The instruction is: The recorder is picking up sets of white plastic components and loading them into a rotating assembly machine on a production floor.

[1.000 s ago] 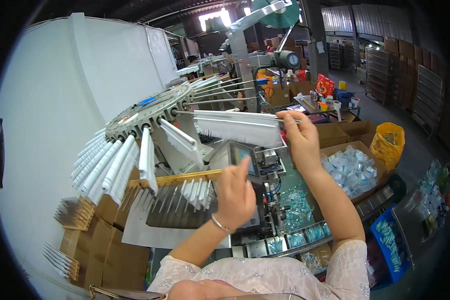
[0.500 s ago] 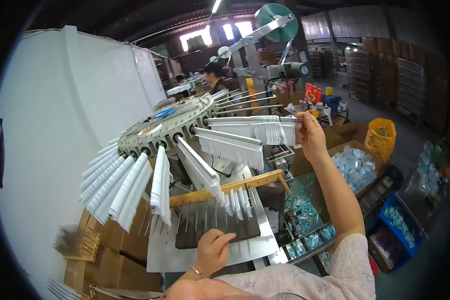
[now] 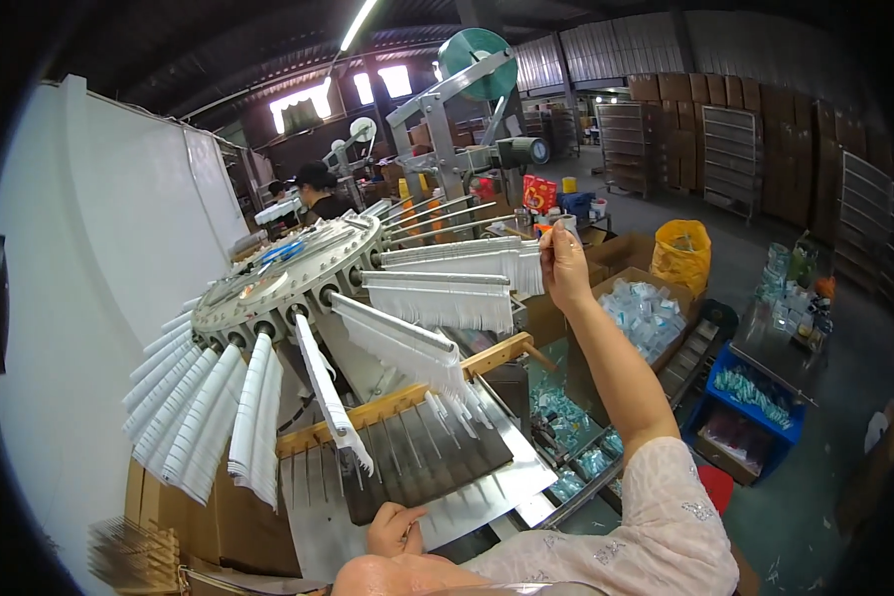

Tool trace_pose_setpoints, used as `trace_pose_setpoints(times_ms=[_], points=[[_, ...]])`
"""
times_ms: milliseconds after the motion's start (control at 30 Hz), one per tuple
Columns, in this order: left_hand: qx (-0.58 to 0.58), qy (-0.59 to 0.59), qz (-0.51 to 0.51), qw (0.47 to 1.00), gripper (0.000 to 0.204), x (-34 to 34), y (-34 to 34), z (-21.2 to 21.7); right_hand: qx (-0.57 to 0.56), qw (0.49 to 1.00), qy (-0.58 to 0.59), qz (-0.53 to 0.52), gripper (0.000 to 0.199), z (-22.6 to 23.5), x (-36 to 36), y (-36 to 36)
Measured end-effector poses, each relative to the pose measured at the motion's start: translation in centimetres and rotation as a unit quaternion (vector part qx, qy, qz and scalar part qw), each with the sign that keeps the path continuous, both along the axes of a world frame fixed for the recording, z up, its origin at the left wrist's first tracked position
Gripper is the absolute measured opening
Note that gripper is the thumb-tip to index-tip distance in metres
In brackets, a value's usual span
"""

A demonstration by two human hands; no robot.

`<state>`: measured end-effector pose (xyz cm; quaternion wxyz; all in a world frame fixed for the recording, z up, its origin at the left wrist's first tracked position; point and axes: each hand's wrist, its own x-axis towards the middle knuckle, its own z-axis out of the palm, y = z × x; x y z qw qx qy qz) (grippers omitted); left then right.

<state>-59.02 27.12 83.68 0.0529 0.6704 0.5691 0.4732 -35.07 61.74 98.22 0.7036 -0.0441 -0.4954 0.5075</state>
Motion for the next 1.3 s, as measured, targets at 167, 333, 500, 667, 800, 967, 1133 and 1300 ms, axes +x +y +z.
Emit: trace_pose_setpoints(times_ms=[167, 333, 500, 667, 800, 967, 1133, 1300], points=[[-0.003, -0.028, 0.019, 0.999, 0.018, 0.6, 0.8, -0.5, -0.021, 0.998, 0.005, -0.052, 0.035, 0.3, -0.5, -0.2], [-0.014, -0.035, 0.032, 0.999, 0.017, 1.8, 1.5, -0.7, -0.023, 0.998, 0.008, -0.050, 0.037, 0.3, -0.2, 0.1], [0.012, -0.013, 0.016, 1.000, 0.018, 2.5, 2.5, -1.0, -0.080, 0.997, -0.022, -0.006, 0.039, 0.5, 0.6, -1.0], [-0.002, -0.025, 0.014, 1.000, 0.017, 3.3, 3.1, -0.6, -0.098, 0.995, 0.018, -0.010, 0.037, 0.9, 2.9, -1.2], [-0.004, -0.025, 0.004, 1.000, 0.017, 4.0, 3.4, -0.2, -0.118, 0.992, 0.037, -0.033, 0.034, 0.8, 6.2, -1.0], [-0.019, -0.014, -0.032, 0.999, 0.016, 4.9, 3.5, 0.6, -0.166, 0.972, 0.155, -0.063, 0.031, -0.7, 14.3, -0.5], [-0.049, 0.006, -0.040, 0.998, 0.014, 3.3, 4.9, 0.6, -0.180, 0.959, 0.210, -0.069, 0.032, -6.5, 22.7, -4.0], [-0.139, -0.247, -0.083, 0.955, 0.031, -2.1, 9.5, -3.3, -0.235, 0.970, 0.062, -0.012, 0.035, -13.5, 16.9, -14.4]])
